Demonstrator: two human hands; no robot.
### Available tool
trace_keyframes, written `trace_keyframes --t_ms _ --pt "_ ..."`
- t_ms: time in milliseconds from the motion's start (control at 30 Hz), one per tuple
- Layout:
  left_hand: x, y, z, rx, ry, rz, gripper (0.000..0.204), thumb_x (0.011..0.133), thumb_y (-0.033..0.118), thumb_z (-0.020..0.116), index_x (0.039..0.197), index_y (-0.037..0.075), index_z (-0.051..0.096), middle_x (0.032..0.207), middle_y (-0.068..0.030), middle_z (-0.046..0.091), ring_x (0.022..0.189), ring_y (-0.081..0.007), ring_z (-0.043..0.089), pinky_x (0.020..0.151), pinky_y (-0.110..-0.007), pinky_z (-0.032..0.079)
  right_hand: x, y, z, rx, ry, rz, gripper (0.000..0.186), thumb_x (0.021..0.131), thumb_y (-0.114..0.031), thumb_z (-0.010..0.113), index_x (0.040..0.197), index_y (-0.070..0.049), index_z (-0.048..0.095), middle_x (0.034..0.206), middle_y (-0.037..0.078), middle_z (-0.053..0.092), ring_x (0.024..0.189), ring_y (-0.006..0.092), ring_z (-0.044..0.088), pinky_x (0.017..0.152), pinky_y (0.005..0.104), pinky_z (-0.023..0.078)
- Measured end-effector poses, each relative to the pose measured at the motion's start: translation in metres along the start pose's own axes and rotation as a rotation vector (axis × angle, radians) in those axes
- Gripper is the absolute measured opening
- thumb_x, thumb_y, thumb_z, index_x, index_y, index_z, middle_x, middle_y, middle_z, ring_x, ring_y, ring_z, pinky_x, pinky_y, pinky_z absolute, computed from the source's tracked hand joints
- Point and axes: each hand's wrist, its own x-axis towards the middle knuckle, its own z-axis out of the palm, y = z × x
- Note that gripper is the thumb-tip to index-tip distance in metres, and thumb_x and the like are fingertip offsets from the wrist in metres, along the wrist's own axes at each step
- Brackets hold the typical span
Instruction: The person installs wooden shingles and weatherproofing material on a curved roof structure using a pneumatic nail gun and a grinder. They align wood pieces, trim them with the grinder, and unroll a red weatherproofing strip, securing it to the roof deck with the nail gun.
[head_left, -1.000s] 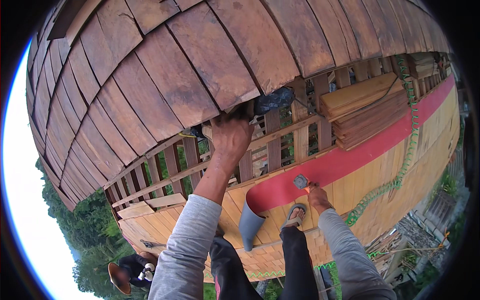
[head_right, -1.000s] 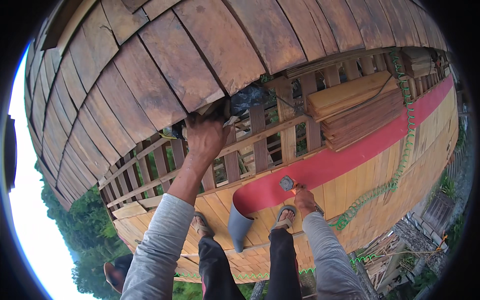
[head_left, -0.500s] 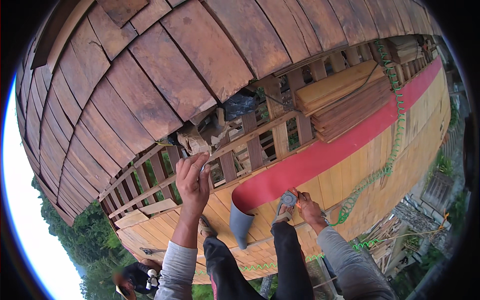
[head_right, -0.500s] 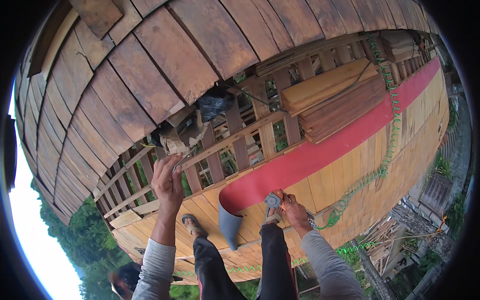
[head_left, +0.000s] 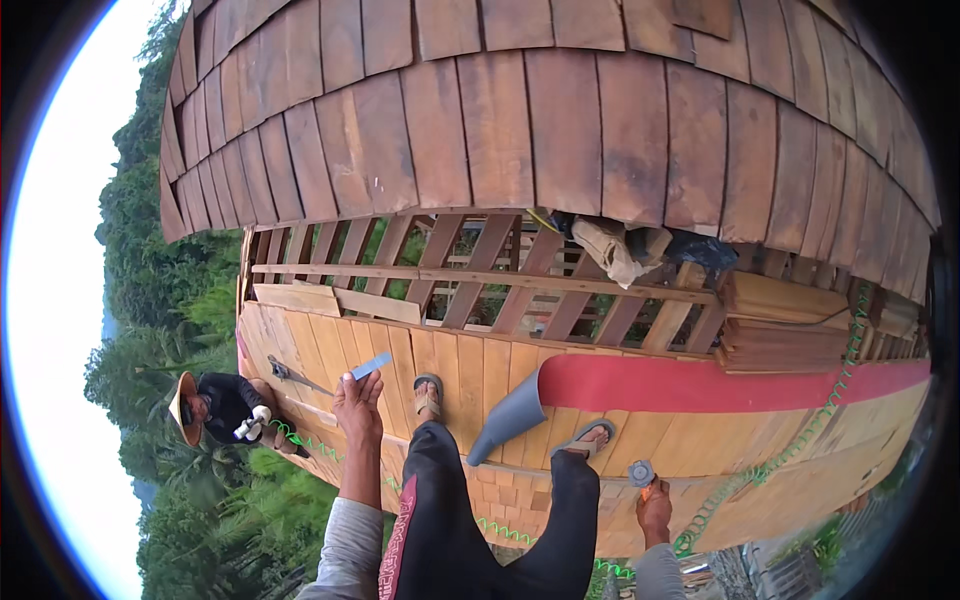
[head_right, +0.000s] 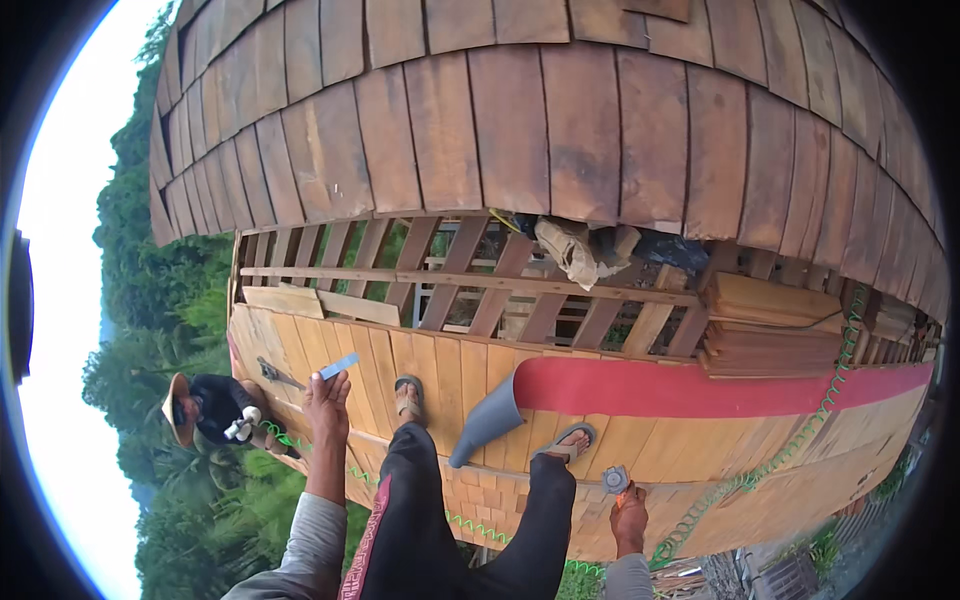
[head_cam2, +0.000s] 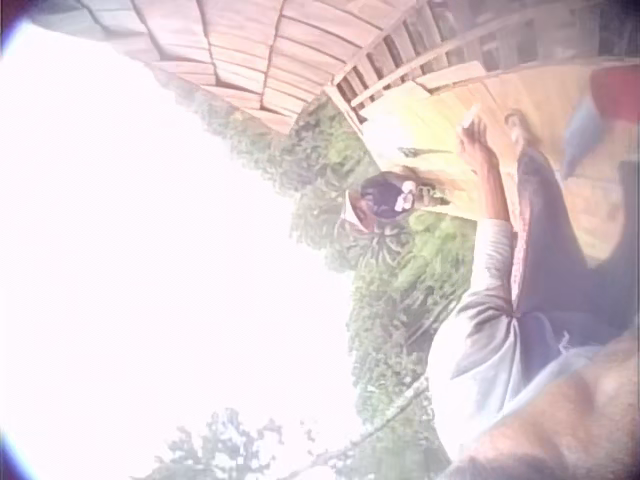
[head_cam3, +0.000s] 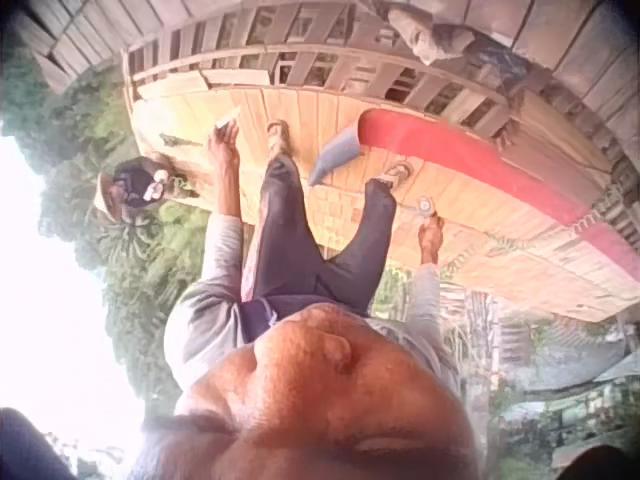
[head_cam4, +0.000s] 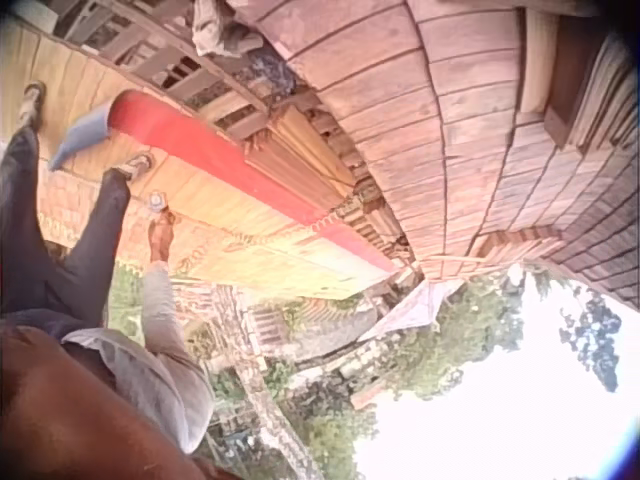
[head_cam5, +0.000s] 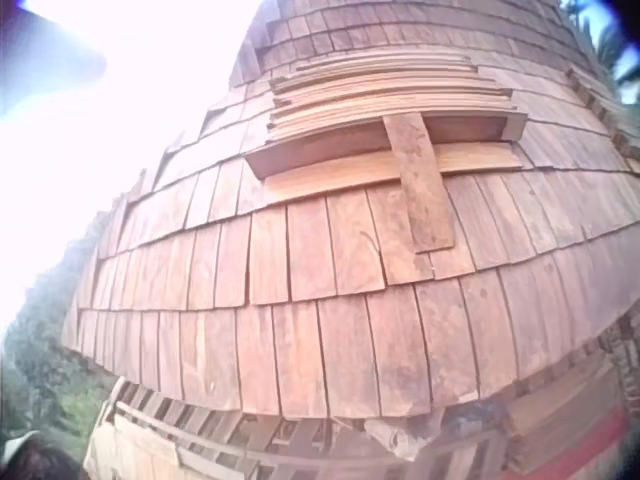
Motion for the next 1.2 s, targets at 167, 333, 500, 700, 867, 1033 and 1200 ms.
trace_keyframes --t_ms 167,333,500,700,867,1033,1200 --pt "0.128 0.023 -0.149 -0.133 0.289 0.056 0.023 0.109 0.024 0.059 0.112 0.001 0.061 0.104 -0.0161 0.075 0.094 -0.029 0.078 0.077 -0.037 0.066 -0.02 0.001 0.021 -0.128 0.028 -0.058 0.058 0.076 -0.001 0.073 0.132 -0.003 0.057 0.115 0.023 0.061 0.107 0.0441 0.062 0.095 0.0515 0.052" --pt "0.221 0.064 -0.322 -0.214 0.6 0.085 0.025 0.11 0.021 0.054 0.12 -0.003 0.054 0.108 -0.0171 0.071 0.094 -0.0318 0.077 0.08 -0.042 0.067 -0.015 -0.054 0.033 -0.218 0.014 -0.112 0.053 0.075 -0.001 0.074 0.125 0.0 0.059 0.106 0.023 0.062 0.102 0.0427 0.063 0.092 0.0502 0.051" --pt "0.286 0.088 -0.45 -0.291 0.999 0.028 0.027 0.107 0.008 0.049 0.131 -0.004 0.052 0.118 -0.0206 0.068 0.088 -0.034 0.076 0.077 -0.043 0.068 -0.004 -0.178 0.034 -0.234 0.031 -0.216 0.043 0.077 -0.001 0.072 0.118 0.001 0.059 0.101 0.021 0.06 0.098 0.0402 0.062 0.089 0.0486 0.051" --pt "0.348 0.106 -0.561 -0.358 1.263 -0.005 0.034 0.104 0.005 0.054 0.132 -0.012 0.05 0.113 -0.0253 0.067 0.086 -0.0369 0.076 0.077 -0.044 0.07 0.016 -0.319 0.059 -0.205 0.016 -0.307 0.044 0.078 0.0 0.073 0.117 0.003 0.055 0.107 0.022 0.058 0.101 0.0423 0.062 0.09 0.0498 0.049" --pt "0.393 0.126 -0.61 -0.355 1.35 0.003 0.028 0.103 0.007 0.057 0.122 -0.013 0.057 0.105 -0.0244 0.069 0.083 -0.0339 0.077 0.071 -0.041 0.07 0.015 -0.383 0.085 -0.06 0.016 -0.331 0.048 0.077 0.002 0.068 0.123 0.003 0.055 0.107 0.02 0.061 0.098 0.0365 0.062 0.09 0.0461 0.051" --pt "0.404 0.161 -0.669 -0.402 1.404 0.018 0.033 0.099 0.01 0.062 0.116 -0.018 0.058 0.104 -0.0251 0.069 0.084 -0.0319 0.077 0.075 -0.041 0.071 -0.011 -0.402 0.091 0.346 -0.124 -0.29 0.026 0.1 -0.018 0.058 0.115 0.002 0.065 0.089 0.018 0.072 0.078 0.0444 0.066 0.073 0.0481 0.054" --pt "0.41 0.151 -0.702 -0.503 1.432 -0.05 0.034 0.099 0.013 0.063 0.114 -0.018 0.061 0.102 -0.0249 0.069 0.083 -0.0318 0.076 0.071 -0.038 0.07 -0.032 -0.437 0.028 0.099 -0.074 -0.32 0.034 0.1 -0.024 0.059 0.115 0.005 0.066 0.095 0.029 0.071 0.087 0.051 0.067 0.077 0.0525 0.053"
